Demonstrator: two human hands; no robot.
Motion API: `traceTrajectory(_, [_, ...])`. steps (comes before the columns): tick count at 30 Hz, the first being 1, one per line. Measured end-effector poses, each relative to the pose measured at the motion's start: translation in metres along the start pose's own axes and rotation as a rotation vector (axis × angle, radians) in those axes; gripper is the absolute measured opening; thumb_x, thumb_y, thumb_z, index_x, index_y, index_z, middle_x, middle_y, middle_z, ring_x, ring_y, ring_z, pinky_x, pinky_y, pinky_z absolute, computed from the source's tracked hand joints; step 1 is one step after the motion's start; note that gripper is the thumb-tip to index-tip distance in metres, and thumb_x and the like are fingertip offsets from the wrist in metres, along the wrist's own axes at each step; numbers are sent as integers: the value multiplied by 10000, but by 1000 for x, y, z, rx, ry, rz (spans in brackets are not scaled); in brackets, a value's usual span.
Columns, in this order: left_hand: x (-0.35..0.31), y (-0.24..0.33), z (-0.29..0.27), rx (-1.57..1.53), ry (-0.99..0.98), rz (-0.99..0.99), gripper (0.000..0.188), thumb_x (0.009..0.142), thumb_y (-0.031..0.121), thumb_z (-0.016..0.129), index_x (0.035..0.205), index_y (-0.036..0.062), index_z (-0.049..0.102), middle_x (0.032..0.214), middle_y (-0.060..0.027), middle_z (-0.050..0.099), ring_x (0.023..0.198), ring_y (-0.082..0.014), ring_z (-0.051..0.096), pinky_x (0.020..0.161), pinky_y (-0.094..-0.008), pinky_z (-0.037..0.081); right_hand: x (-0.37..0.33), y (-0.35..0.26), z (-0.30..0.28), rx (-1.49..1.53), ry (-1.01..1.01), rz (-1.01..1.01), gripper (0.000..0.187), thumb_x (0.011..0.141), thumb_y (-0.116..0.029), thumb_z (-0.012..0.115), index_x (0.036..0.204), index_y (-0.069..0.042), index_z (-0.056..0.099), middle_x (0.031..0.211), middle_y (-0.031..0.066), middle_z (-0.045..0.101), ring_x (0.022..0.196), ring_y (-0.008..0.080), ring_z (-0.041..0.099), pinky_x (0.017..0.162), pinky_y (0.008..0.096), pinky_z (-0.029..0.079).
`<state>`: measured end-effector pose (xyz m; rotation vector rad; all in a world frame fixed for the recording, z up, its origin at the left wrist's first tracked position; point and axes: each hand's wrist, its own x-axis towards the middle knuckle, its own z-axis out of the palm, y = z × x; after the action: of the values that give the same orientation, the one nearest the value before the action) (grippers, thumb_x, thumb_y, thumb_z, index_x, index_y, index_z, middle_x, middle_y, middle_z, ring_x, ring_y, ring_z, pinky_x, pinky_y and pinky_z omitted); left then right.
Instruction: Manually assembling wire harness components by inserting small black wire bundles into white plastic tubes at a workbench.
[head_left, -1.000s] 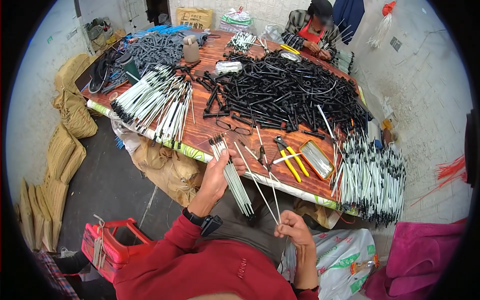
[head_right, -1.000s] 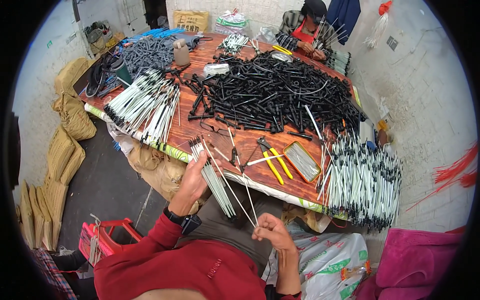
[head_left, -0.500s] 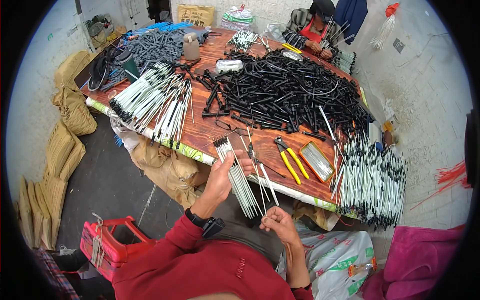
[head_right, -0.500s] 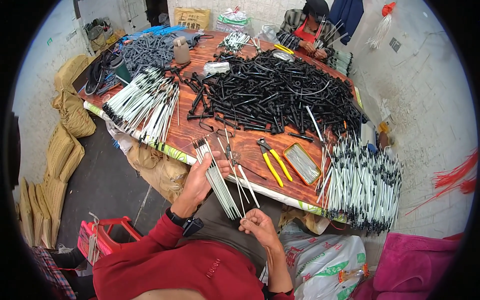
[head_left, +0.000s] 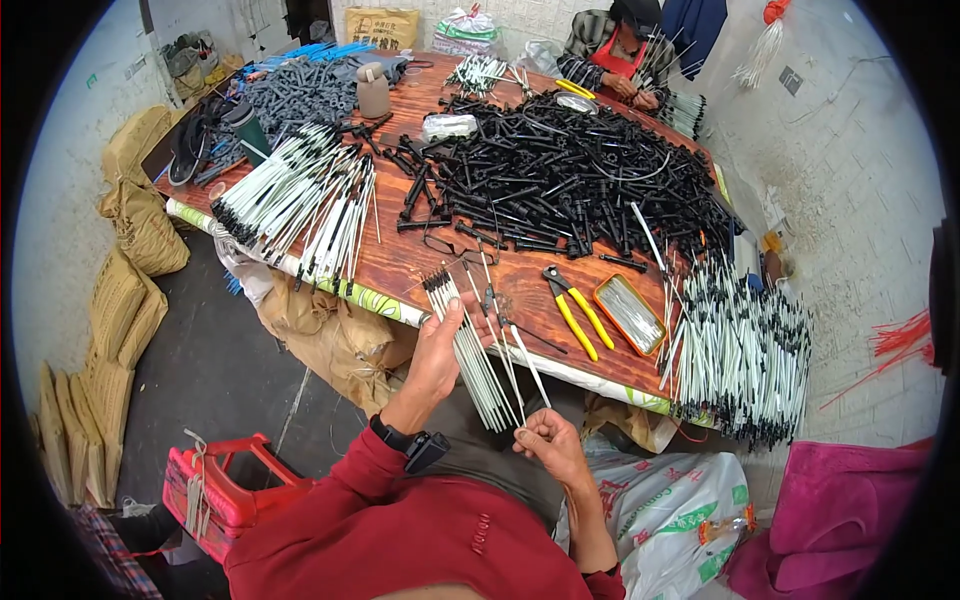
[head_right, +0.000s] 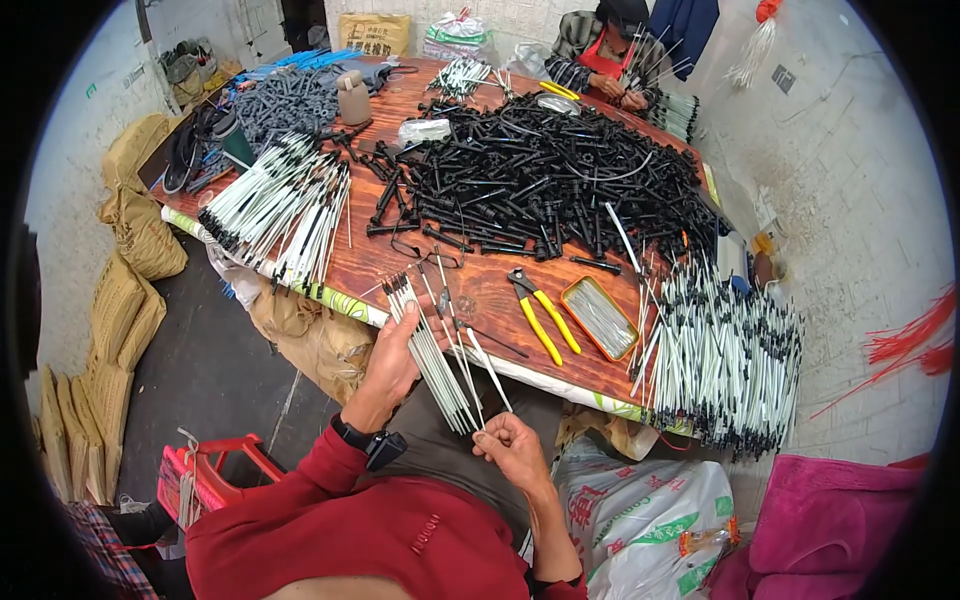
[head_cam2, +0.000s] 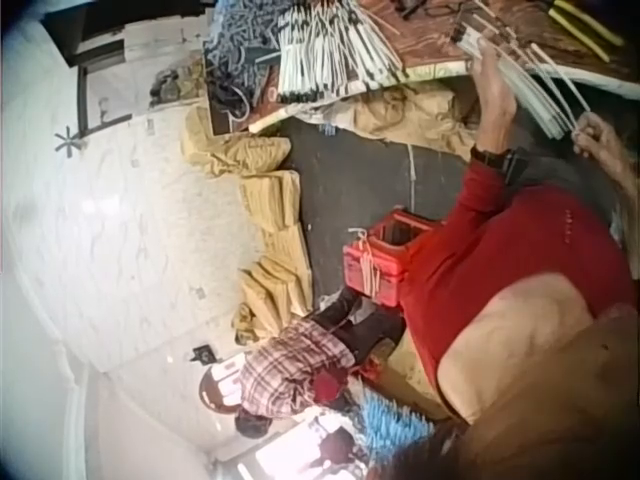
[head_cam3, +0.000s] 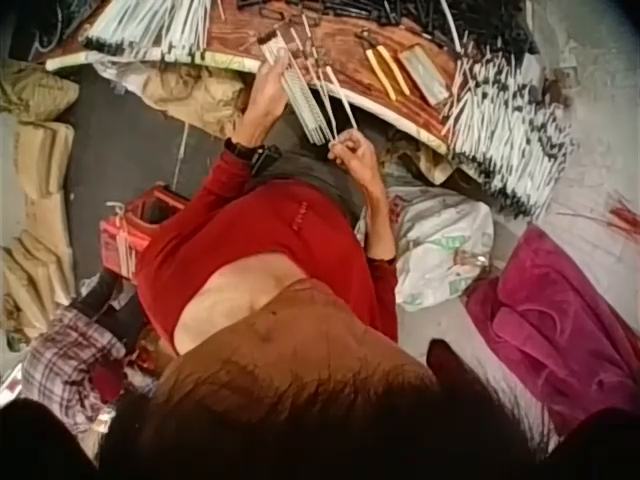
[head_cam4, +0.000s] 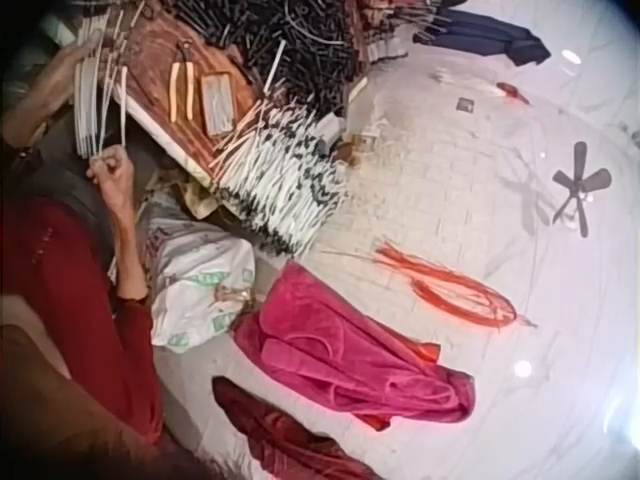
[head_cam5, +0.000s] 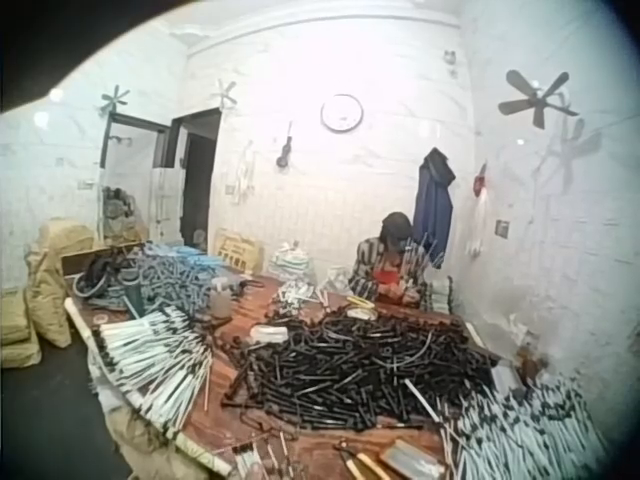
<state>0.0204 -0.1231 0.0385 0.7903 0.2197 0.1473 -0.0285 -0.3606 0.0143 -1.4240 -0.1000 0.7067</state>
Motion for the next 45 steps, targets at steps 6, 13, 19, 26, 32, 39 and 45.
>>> traceTrajectory(6, [-5, 3, -2, -8, -37, -26, 460, 1050, 339, 474, 1401, 42, 457, 1039, -94, 656, 944, -203, 666, 873, -379, 572, -4, 1, 0, 6, -1, 20, 134, 924, -113, 685, 942, -39, 576, 791, 43, 668, 688, 71, 600, 613, 209, 450])
traceTrajectory(13, [-7, 2, 0, -108, -43, -85, 487, 1044, 284, 507, 1461, 52, 412, 976, -54, 646, 872, -158, 639, 803, -325, 559, -3, 11, 2, 28, -14, -15, 151, 924, -135, 688, 949, -35, 578, 794, 43, 668, 694, 76, 606, 621, 211, 453])
traceTrajectory(19, [-2, -6, -9, -147, -88, -44, 486, 1015, 194, 565, 1457, 55, 419, 928, -26, 611, 845, -138, 600, 775, -311, 537, 3, 18, 4, 9, -11, -32, 141, 931, -123, 681, 959, -41, 569, 813, 45, 671, 719, 85, 621, 638, 209, 466])
traceTrajectory(26, [-5, 0, -5, -272, -179, -105, 449, 997, 146, 585, 1417, 52, 456, 931, -24, 602, 882, -144, 581, 786, -313, 515, 8, 30, 8, 52, -44, -30, 145, 949, -144, 662, 980, -41, 565, 830, 55, 674, 737, 91, 628, 659, 217, 476])
traceTrajectory(32, [-14, 11, 6, -172, -223, -110, 373, 981, 130, 606, 1332, 57, 503, 934, -26, 599, 871, -151, 566, 784, -305, 486, 11, 31, 16, 76, -103, 12, 136, 962, -176, 633, 955, -45, 596, 824, 64, 698, 695, 108, 631, 624, 250, 483])
traceTrajectory(39, [-23, 10, 10, 80, -230, -30, 301, 996, 133, 583, 1275, 29, 547, 941, -23, 622, 843, -128, 578, 782, -292, 487, -7, -47, 19, -1040, 359, -488, 128, 922, -156, 667, 962, -34, 671, 840, 99, 694, 655, 179, 665, 586, 310, 509])
traceTrajectory(45, [-30, -12, 8, 245, -233, 49, 281, 1009, 119, 550, 1270, 16, 562, 964, -35, 643, 838, -114, 585, 798, -293, 492, 46, -118, 50, -619, 471, -785, 131, 837, -79, 742, 920, -11, 668, 816, 90, 648, 608, 168, 640, 545, 288, 486])
